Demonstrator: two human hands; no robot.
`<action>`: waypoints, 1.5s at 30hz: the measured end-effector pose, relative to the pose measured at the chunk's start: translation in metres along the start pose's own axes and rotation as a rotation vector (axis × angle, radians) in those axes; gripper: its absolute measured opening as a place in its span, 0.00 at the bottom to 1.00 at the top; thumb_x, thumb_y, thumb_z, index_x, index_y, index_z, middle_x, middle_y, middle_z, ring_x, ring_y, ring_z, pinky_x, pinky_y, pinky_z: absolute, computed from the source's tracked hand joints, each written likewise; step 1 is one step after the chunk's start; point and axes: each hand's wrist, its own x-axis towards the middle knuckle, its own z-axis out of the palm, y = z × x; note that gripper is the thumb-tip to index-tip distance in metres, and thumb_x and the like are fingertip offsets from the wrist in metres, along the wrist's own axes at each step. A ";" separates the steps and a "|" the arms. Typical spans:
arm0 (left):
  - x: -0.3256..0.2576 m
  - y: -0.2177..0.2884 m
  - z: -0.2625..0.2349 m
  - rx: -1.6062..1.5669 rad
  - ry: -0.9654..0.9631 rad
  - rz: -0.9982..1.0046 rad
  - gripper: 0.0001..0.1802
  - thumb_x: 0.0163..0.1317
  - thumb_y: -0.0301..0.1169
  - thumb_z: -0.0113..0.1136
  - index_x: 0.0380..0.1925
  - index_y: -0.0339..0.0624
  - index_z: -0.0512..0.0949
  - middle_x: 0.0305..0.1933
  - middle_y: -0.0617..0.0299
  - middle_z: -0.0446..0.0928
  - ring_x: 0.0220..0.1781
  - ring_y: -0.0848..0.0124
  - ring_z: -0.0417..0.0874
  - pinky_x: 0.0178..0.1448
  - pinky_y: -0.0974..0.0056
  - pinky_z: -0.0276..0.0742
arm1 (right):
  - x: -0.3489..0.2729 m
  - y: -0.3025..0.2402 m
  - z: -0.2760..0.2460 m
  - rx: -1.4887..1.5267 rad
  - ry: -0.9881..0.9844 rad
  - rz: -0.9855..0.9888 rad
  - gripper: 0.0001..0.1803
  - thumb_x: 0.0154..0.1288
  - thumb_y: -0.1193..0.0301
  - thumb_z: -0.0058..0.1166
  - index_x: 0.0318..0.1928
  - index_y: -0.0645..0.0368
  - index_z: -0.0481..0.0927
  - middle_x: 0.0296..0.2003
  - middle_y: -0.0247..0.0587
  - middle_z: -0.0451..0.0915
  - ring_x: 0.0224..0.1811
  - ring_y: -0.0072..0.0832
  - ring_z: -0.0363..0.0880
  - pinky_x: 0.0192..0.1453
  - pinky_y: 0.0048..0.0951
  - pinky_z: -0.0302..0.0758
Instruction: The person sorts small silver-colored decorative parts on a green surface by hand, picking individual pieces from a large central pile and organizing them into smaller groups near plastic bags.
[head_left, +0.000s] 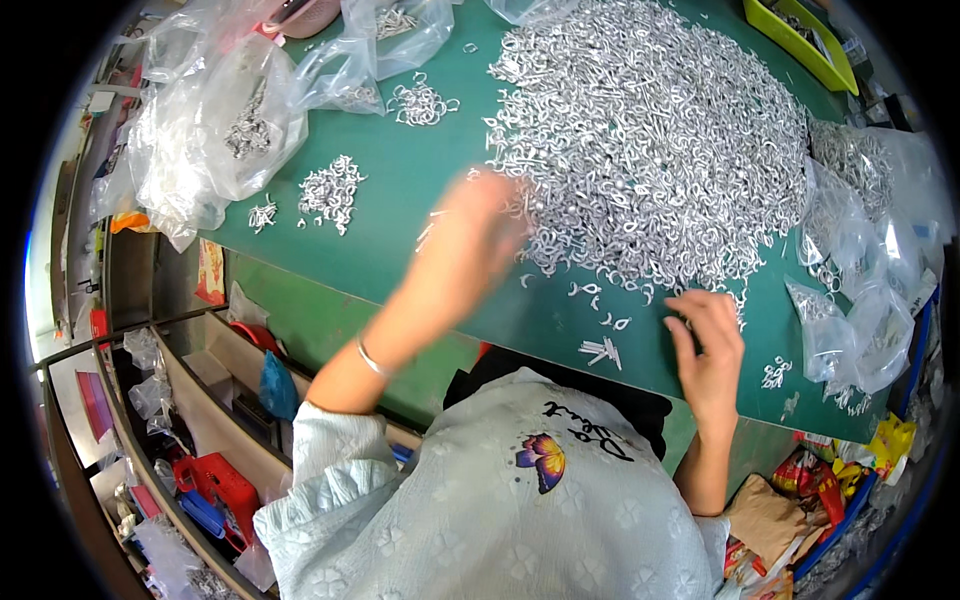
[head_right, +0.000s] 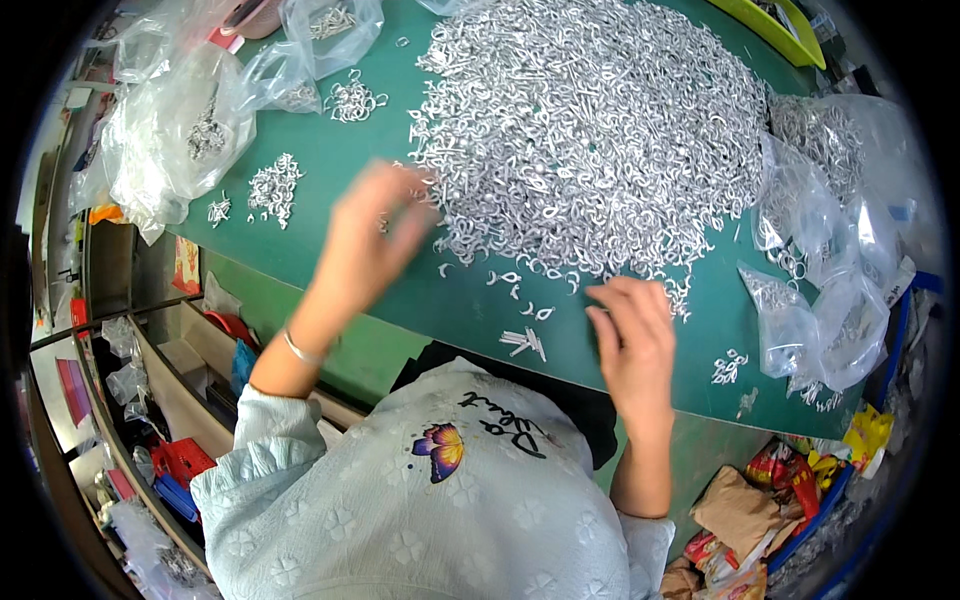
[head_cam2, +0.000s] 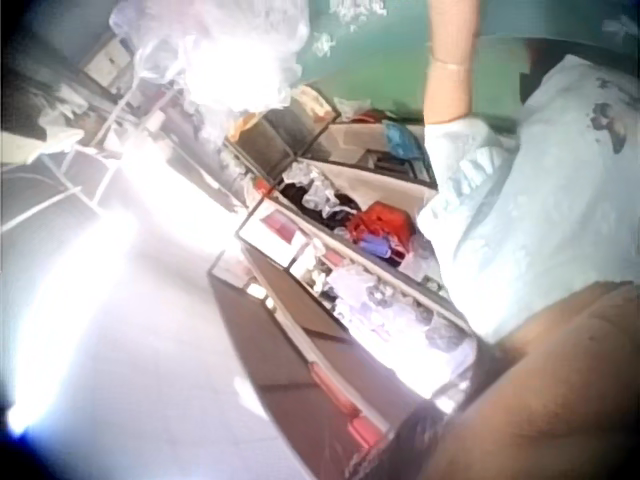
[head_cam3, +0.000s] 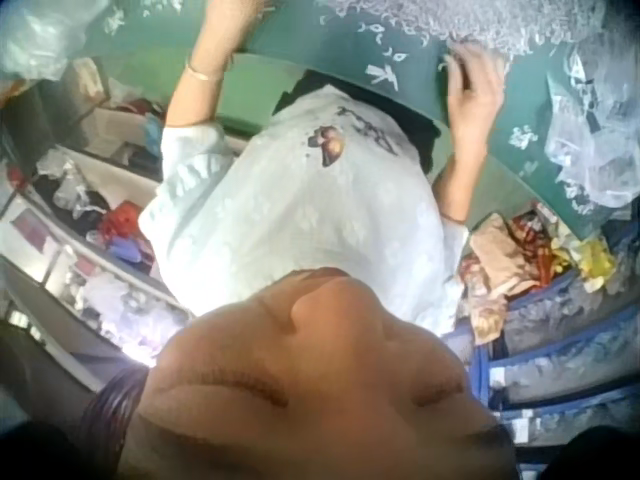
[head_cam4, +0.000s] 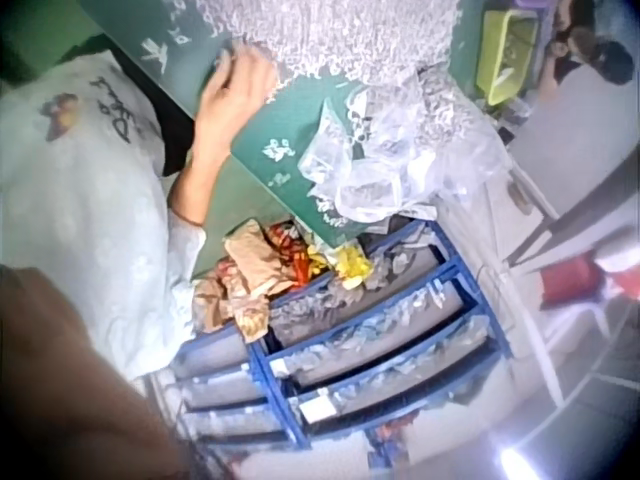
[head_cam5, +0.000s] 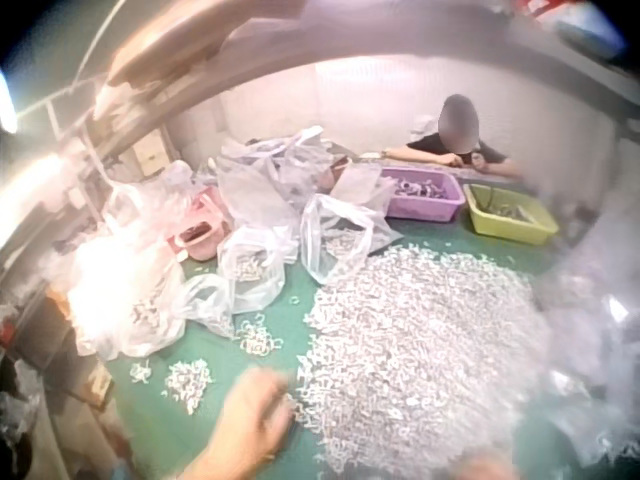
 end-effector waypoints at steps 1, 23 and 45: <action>-0.018 0.017 0.015 -0.073 -0.131 0.064 0.20 0.57 0.24 0.65 0.51 0.38 0.77 0.46 0.49 0.76 0.47 0.52 0.78 0.52 0.54 0.75 | -0.003 -0.004 0.003 0.010 -0.045 -0.034 0.13 0.53 0.83 0.63 0.41 0.64 0.83 0.39 0.44 0.79 0.41 0.40 0.76 0.46 0.36 0.73; -0.143 0.004 0.133 -2.580 -0.634 -0.941 0.34 0.75 0.53 0.37 0.65 0.36 0.67 0.65 0.42 0.72 0.66 0.52 0.74 0.68 0.51 0.71 | -0.062 -0.030 0.056 0.065 -0.311 -0.294 0.24 0.60 0.77 0.54 0.58 0.71 0.75 0.62 0.52 0.72 0.68 0.50 0.69 0.67 0.49 0.70; -0.053 -0.032 -0.036 -0.185 0.332 -0.475 0.18 0.74 0.36 0.52 0.29 0.35 0.80 0.21 0.70 0.67 0.25 0.80 0.64 0.30 0.70 0.60 | 0.002 -0.071 0.064 0.247 -0.184 -0.413 0.15 0.54 0.83 0.61 0.45 0.68 0.81 0.49 0.52 0.78 0.55 0.50 0.79 0.56 0.46 0.77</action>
